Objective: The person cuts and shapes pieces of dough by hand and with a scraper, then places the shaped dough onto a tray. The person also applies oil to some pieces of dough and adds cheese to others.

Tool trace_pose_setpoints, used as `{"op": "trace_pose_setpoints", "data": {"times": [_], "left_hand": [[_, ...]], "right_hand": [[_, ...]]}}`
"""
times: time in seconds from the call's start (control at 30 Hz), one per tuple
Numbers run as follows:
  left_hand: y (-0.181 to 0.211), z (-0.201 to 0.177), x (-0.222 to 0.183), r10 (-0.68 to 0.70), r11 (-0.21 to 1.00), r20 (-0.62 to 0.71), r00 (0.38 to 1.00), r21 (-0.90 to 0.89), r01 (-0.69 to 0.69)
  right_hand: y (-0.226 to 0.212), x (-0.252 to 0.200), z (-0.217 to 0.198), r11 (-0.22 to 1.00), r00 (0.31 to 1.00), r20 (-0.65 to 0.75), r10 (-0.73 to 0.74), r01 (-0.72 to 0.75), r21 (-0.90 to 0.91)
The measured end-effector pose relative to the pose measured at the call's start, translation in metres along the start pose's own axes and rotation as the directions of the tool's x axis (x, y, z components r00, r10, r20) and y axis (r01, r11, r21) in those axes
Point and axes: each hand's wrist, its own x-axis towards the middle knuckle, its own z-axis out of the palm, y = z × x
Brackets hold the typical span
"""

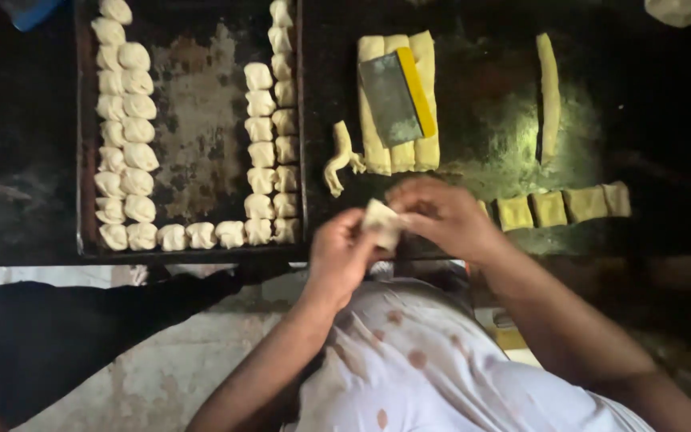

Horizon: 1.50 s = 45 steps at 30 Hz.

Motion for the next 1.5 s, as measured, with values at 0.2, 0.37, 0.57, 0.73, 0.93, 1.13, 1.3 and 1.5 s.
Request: {"op": "trace_pose_setpoints", "data": {"times": [0.2, 0.37, 0.57, 0.73, 0.93, 1.13, 1.3, 1.5], "left_hand": [[0.033, -0.026, -0.004, 0.439, 0.896, -0.414, 0.797, 0.269, -0.353], [0.062, -0.018, -0.019, 0.550, 0.830, -0.358, 0.754, 0.340, -0.443], [0.055, 0.018, -0.023, 0.441, 0.828, -0.228, 0.868, 0.476, -0.295], [0.049, 0.041, -0.014, 0.469, 0.797, -0.051, 0.882, 0.455, -0.397], [0.027, 0.052, 0.013, 0.307, 0.776, -0.077, 0.949, 0.597, -0.203], [0.040, 0.060, 0.011, 0.059, 0.998, -0.027, 0.998, -0.016, -0.059], [0.052, 0.080, -0.001, 0.525, 0.690, 0.007, 0.851, 0.582, -0.430], [0.065, 0.090, -0.011, 0.467, 0.632, 0.162, 0.870, 0.627, -0.456]], "right_hand": [[0.020, 0.089, 0.022, 0.409, 0.884, 0.125, -0.450, 0.329, -0.851], [-0.016, 0.063, 0.017, 0.688, 0.949, 0.178, -0.258, 0.310, -0.657], [-0.038, 0.037, 0.012, 0.906, 0.990, -0.075, 0.122, -0.142, -0.399], [-0.005, 0.032, -0.018, 0.981, 0.985, -0.105, 0.138, -0.151, -0.120], [-0.016, -0.018, -0.015, 0.793, 0.925, -0.171, -0.339, 0.183, -0.581], [0.008, -0.036, -0.023, 0.578, 0.782, -0.051, -0.621, 0.413, -0.704], [0.012, -0.041, -0.056, 0.772, 0.869, -0.089, -0.486, 0.379, -0.510], [-0.022, -0.020, -0.061, 0.921, 0.990, -0.022, 0.137, -0.119, 0.370]]}}
